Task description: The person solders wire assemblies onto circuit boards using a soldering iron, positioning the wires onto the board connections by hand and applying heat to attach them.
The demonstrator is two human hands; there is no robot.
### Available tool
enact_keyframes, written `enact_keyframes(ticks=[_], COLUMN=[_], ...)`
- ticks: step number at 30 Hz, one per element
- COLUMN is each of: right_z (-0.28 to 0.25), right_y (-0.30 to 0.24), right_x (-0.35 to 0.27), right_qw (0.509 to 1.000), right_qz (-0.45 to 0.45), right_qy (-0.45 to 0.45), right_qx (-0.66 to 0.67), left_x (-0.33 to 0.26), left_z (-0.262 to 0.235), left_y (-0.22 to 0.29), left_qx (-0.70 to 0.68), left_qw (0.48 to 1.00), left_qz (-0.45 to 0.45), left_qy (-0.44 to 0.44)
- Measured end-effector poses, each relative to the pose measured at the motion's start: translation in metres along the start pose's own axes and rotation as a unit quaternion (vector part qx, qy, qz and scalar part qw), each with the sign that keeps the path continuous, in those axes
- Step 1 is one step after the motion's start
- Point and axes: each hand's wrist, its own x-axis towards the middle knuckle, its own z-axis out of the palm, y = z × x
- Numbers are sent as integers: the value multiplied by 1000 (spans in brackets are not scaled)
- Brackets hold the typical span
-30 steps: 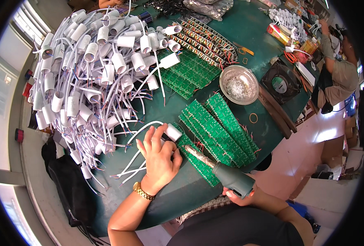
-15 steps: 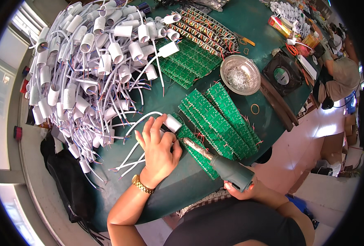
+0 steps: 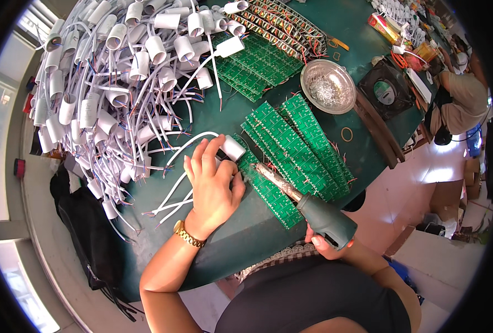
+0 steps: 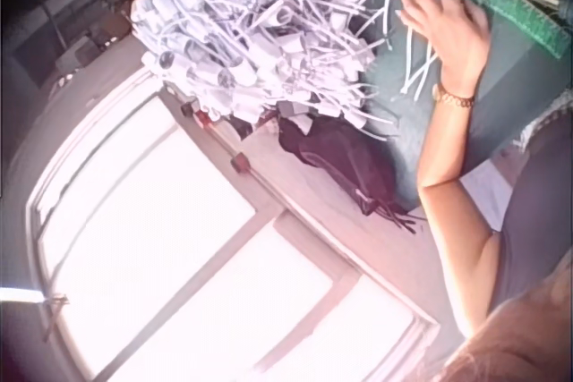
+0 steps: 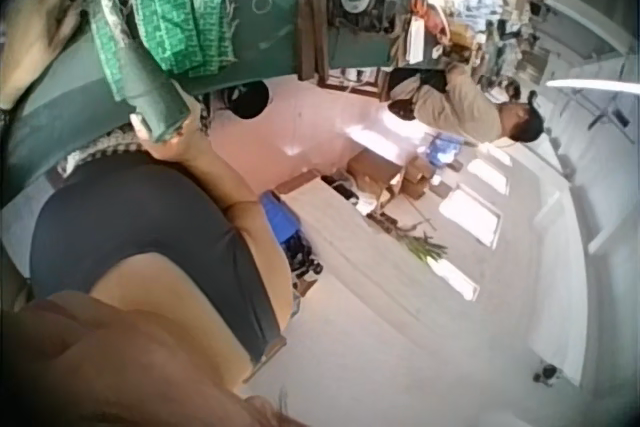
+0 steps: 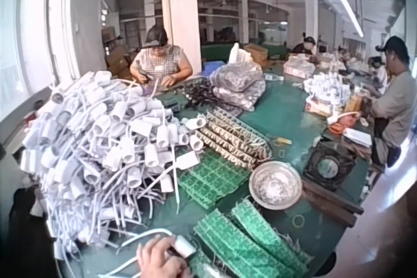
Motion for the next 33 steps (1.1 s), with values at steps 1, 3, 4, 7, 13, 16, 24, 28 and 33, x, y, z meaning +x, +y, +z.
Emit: enact_keyframes(ticks=[1, 3, 4, 7, 13, 16, 24, 28, 33], right_z=[1, 3, 4, 5, 3, 0, 2, 5, 16], right_y=[-3, -7, -8, -14, -23, -30, -28, -26, -17], right_x=[1, 3, 3, 12, 19, 20, 18, 14, 9], right_qw=[1000, 996, 996, 983, 972, 970, 967, 970, 966], right_qz=[1, 34, 36, 59, 64, 99, 86, 71, 43], right_qy=[0, 22, 23, -33, -20, -30, -33, -35, 69], right_qx=[1, 78, 77, 170, 224, 220, 238, 230, 244], left_x=[1, 1, 0, -1, -1, 0, -3, -4, 3], left_z=[2, 1, 1, -2, 0, 1, 0, -3, 6], left_y=[0, -1, 1, 4, 3, 4, 6, 6, 4], left_qx=[-20, -21, -5, 30, 29, 31, 45, 56, 39], left_qw=[1000, 1000, 1000, 1000, 1000, 999, 999, 998, 999], left_qz=[9, 12, 6, -7, -5, -1, -6, -4, 36], left_qy=[4, 2, -2, -5, -9, -8, -13, -13, 0])
